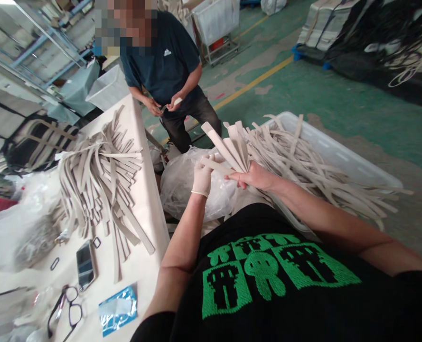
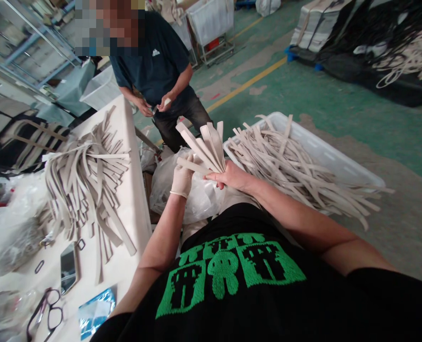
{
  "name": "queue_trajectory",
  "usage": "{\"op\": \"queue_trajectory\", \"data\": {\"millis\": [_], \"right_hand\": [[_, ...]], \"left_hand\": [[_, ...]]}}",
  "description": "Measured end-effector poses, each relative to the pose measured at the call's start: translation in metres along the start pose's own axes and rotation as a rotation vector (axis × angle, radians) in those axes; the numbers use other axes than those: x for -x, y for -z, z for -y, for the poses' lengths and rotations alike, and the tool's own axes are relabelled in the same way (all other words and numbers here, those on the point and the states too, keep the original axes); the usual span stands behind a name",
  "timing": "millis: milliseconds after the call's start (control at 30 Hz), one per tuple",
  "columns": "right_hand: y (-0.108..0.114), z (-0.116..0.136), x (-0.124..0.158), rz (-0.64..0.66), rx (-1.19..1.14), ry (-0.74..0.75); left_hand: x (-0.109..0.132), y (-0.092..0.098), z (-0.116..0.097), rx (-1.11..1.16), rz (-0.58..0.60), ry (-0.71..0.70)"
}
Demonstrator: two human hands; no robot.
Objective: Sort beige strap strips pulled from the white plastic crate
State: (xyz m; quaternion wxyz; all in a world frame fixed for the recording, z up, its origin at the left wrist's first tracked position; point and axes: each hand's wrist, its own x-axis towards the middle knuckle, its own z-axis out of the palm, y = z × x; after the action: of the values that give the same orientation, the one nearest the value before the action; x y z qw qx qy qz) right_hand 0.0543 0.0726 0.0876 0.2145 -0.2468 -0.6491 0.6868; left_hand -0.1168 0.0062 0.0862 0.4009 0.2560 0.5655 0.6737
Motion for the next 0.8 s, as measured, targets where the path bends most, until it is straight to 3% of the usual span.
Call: {"op": "queue_trajectory", "data": {"millis": [100,200,433,800], "right_hand": [[0.001,-0.005,-0.008,-0.152,-0.045,-0.033],[0.004,-0.008,-0.019,-0.234,-0.056,-0.039],[0.005,-0.010,-0.044,-0.339,-0.054,-0.090],[-0.013,-0.018,-0.072,-0.303,-0.022,-0.066]], "left_hand": [[0.017,0.002,0.018,0.132,0.142,0.213],[0.040,0.006,0.038,0.114,0.282,0.294],[0.065,0.022,0.069,0.038,0.137,0.361],[0.074,0.026,0.078,-0.137,0.280,0.500]]}}
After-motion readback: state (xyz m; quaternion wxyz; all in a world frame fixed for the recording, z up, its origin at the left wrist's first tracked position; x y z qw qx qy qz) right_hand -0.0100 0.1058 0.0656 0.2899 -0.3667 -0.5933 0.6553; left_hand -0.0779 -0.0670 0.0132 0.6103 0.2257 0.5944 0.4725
